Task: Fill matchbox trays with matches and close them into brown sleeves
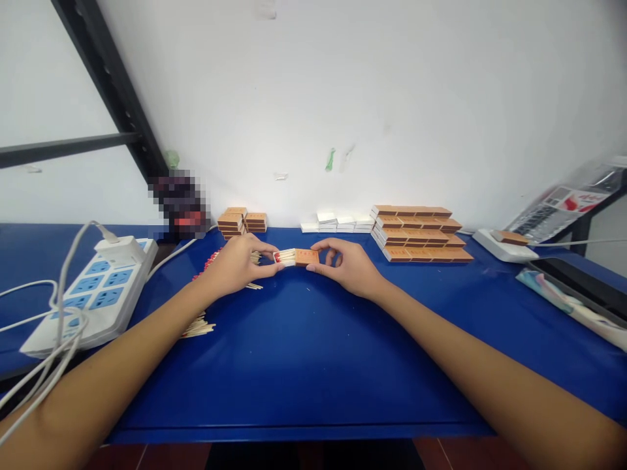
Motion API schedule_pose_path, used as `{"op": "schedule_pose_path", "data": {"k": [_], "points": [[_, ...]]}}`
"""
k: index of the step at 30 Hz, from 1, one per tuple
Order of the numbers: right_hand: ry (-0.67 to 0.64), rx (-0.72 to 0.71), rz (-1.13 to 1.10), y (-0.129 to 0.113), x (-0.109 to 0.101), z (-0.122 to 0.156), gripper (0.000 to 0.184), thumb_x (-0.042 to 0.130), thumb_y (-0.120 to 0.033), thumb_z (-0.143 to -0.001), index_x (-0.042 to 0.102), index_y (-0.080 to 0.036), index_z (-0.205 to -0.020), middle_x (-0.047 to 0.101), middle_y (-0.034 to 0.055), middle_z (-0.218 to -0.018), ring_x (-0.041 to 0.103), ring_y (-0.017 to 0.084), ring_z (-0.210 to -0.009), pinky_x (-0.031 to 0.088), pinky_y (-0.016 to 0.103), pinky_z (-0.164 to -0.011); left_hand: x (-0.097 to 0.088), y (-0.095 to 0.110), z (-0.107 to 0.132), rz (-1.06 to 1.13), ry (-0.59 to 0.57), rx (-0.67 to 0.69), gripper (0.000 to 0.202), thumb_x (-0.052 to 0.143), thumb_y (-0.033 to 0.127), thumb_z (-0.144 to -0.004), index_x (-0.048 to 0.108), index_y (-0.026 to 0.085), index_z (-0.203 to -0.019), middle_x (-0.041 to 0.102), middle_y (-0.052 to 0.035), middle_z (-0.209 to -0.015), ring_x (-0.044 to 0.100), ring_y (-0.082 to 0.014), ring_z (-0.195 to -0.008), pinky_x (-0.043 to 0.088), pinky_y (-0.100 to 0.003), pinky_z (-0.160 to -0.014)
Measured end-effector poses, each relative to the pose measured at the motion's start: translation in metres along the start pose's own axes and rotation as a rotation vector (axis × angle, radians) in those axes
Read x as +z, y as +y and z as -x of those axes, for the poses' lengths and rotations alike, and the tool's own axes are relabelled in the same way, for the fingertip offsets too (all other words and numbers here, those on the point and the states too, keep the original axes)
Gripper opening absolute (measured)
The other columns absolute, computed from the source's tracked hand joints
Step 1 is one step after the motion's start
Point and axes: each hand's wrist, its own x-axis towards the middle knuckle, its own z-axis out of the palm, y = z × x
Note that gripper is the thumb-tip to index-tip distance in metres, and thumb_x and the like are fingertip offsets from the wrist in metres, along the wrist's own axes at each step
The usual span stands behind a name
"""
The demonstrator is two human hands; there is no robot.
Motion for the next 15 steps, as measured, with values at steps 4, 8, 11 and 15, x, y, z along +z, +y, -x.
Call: {"op": "schedule_pose_path", "data": {"k": [4,8,11,15], "points": [[-0.003,0.053,-0.157,0.002,0.0,-0.001,0.05,0.089,-0.05,-0.075,0.077,-0.021,-0.115,0.069,-0.0006,-0.079,0.059,0.014,-0.064,0.052,0.03,-0.065,-0.001,-0.002,0.0,0.033,-0.001,-0.014,0.032,0.081,0.047,-0.085,0.086,0.025,-0.106,0.082,-0.0039,-0.1,0.072,-0.0227,-0.089,0.053,-0.032,-0.08],[0.005,0.102,-0.313,0.001,0.003,-0.001,0.058,0.092,-0.05,-0.071,0.076,-0.02,-0.118,0.072,0.0022,-0.086,0.063,0.014,-0.066,0.058,0.032,-0.068,-0.002,-0.003,-0.002,0.136,-0.068,-0.027,0.034,0.08,0.048,-0.087,0.084,0.024,-0.112,0.083,-0.0032,-0.107,0.073,-0.0229,-0.094,0.055,-0.032,-0.082],[0.017,0.11,-0.358,-0.003,0.006,0.0,0.059,0.094,-0.048,-0.069,0.076,-0.02,-0.118,0.074,0.0036,-0.088,0.067,0.016,-0.07,0.062,0.034,-0.072,-0.002,0.0,-0.002,0.206,-0.092,-0.021,0.033,0.081,0.047,-0.088,0.084,0.024,-0.11,0.083,-0.003,-0.109,0.074,-0.0233,-0.097,0.056,-0.033,-0.086],[-0.007,0.09,-0.418,-0.015,0.009,0.004,0.052,0.094,-0.044,-0.07,0.076,-0.022,-0.114,0.076,0.0057,-0.094,0.071,0.019,-0.08,0.066,0.039,-0.08,-0.001,0.005,-0.001,0.282,-0.092,-0.042,0.035,0.087,0.048,-0.083,0.084,0.024,-0.109,0.084,-0.0045,-0.109,0.075,-0.0247,-0.1,0.058,-0.036,-0.089]]}}
